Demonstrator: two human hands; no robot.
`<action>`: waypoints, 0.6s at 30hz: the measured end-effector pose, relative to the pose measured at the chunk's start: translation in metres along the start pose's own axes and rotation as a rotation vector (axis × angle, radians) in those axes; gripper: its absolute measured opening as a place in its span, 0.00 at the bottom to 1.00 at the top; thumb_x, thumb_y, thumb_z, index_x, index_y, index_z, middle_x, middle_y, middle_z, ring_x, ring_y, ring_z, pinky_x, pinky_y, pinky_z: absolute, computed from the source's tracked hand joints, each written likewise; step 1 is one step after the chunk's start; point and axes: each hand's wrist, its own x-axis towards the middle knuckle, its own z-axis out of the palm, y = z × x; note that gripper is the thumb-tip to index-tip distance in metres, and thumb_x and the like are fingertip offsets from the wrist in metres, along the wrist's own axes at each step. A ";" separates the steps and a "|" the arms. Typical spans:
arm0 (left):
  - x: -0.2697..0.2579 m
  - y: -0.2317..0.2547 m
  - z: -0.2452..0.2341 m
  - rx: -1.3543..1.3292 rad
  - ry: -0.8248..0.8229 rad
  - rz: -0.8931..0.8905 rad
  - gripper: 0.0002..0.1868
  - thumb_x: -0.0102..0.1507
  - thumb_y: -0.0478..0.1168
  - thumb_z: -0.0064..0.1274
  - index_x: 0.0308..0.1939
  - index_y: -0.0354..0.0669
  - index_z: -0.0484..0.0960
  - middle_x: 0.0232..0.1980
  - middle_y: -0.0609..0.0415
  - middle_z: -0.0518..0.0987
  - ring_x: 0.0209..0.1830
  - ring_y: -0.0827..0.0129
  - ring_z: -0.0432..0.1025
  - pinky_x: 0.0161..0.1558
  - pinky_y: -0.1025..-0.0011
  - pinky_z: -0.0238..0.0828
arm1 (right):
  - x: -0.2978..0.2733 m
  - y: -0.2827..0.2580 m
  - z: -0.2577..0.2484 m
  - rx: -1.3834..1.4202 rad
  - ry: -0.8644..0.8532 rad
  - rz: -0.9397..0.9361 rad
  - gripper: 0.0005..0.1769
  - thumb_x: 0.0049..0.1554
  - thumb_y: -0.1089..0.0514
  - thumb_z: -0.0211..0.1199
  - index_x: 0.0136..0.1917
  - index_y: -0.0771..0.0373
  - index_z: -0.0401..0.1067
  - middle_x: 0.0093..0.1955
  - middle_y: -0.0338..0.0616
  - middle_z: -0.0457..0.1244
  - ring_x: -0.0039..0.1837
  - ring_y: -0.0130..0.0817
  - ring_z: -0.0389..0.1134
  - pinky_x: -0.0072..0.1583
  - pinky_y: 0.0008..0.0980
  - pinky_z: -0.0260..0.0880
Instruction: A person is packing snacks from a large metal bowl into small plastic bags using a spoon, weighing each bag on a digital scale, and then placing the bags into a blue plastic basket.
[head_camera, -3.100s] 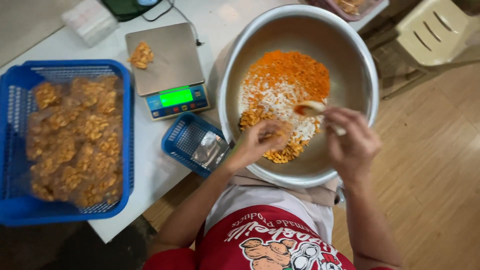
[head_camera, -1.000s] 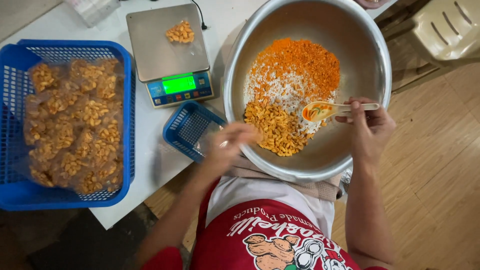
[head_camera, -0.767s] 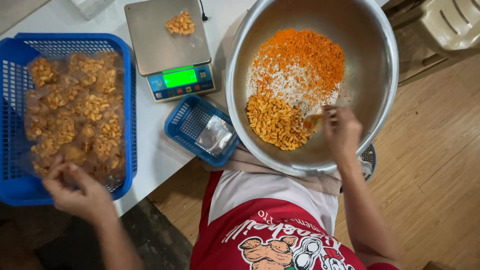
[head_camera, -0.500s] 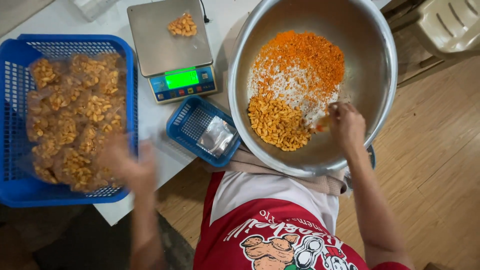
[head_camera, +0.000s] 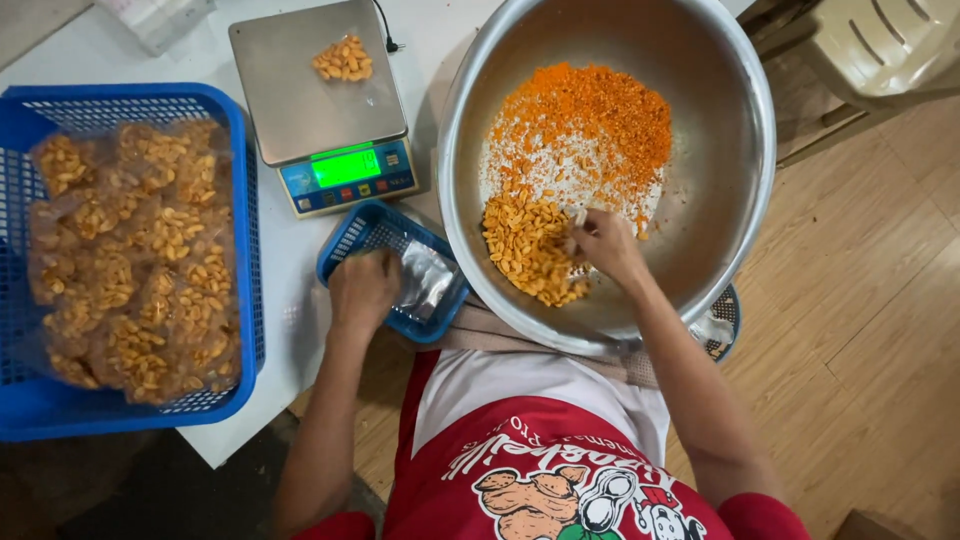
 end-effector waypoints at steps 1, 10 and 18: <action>-0.008 0.012 -0.017 0.000 0.002 -0.001 0.18 0.66 0.50 0.48 0.33 0.46 0.88 0.29 0.47 0.83 0.35 0.50 0.81 0.38 0.57 0.76 | -0.002 -0.002 0.002 0.000 0.000 -0.002 0.12 0.56 0.51 0.64 0.47 0.61 0.78 0.41 0.53 0.72 0.49 0.54 0.75 0.56 0.57 0.71; -0.036 0.070 -0.051 -1.394 -0.205 -0.058 0.07 0.64 0.34 0.54 0.44 0.37 0.85 0.22 0.52 0.78 0.17 0.80 0.68 0.18 0.87 0.59 | -0.035 -0.039 -0.036 0.862 -0.040 0.060 0.10 0.63 0.61 0.63 0.53 0.71 0.73 0.47 0.51 0.65 0.48 0.40 0.72 0.46 0.47 0.84; -0.028 0.123 -0.009 -1.370 -0.352 0.107 0.15 0.52 0.30 0.72 0.38 0.27 0.84 0.26 0.43 0.82 0.16 0.75 0.70 0.14 0.79 0.64 | -0.081 -0.090 -0.109 0.873 0.327 -0.292 0.09 0.66 0.61 0.62 0.55 0.71 0.71 0.49 0.51 0.64 0.47 0.35 0.68 0.39 0.37 0.82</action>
